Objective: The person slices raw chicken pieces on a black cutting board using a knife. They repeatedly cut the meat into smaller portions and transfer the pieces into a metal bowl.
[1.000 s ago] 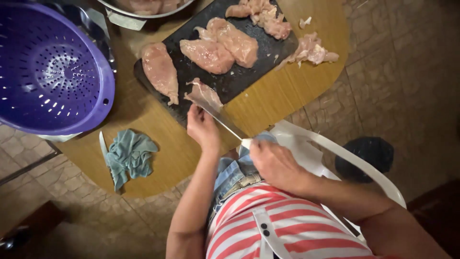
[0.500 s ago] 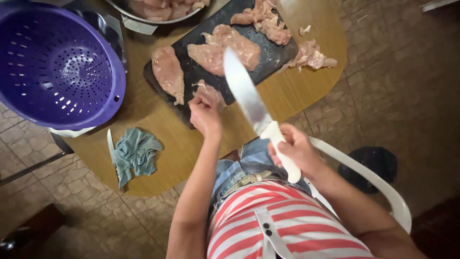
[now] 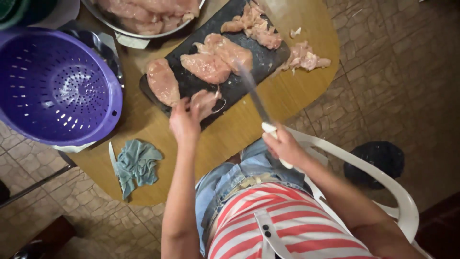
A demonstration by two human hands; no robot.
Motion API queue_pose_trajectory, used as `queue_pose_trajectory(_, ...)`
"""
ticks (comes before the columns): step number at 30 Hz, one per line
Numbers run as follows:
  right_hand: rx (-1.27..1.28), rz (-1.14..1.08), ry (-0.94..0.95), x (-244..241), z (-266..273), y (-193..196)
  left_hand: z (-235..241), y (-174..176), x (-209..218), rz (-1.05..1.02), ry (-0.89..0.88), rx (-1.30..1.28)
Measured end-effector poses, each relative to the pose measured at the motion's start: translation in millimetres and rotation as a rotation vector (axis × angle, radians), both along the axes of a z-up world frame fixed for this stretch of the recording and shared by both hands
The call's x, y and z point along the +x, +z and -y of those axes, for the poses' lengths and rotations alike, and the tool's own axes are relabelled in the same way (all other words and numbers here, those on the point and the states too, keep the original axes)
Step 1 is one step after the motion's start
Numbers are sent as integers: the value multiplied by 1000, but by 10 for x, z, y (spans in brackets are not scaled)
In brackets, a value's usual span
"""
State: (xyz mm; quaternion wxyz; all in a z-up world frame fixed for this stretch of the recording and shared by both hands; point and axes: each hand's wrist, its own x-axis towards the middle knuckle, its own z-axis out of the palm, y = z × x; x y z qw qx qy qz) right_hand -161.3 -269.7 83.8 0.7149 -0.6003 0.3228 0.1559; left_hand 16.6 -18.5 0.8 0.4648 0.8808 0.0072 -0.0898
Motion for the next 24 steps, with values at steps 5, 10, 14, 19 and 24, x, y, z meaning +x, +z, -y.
queue_pose_trajectory(5,-976,132,517,-78,-86,-348,50,-67,-274,877,-37,543)
queue_pose_trajectory(10,-1045,209,546,-18,-174,-313,248,-40,-180,993,-288,482)
queue_pose_trajectory(14,-1057,125,595,77,-207,-286,204,-127,-188,811,-428,595)
queue_pose_trajectory(19,-1071,238,651,179,-256,-323,56,-7,-160,743,-410,546)
queue_pose_trajectory(24,-1026,144,719,311,-337,-360,-79,-113,-342,823,-322,467)
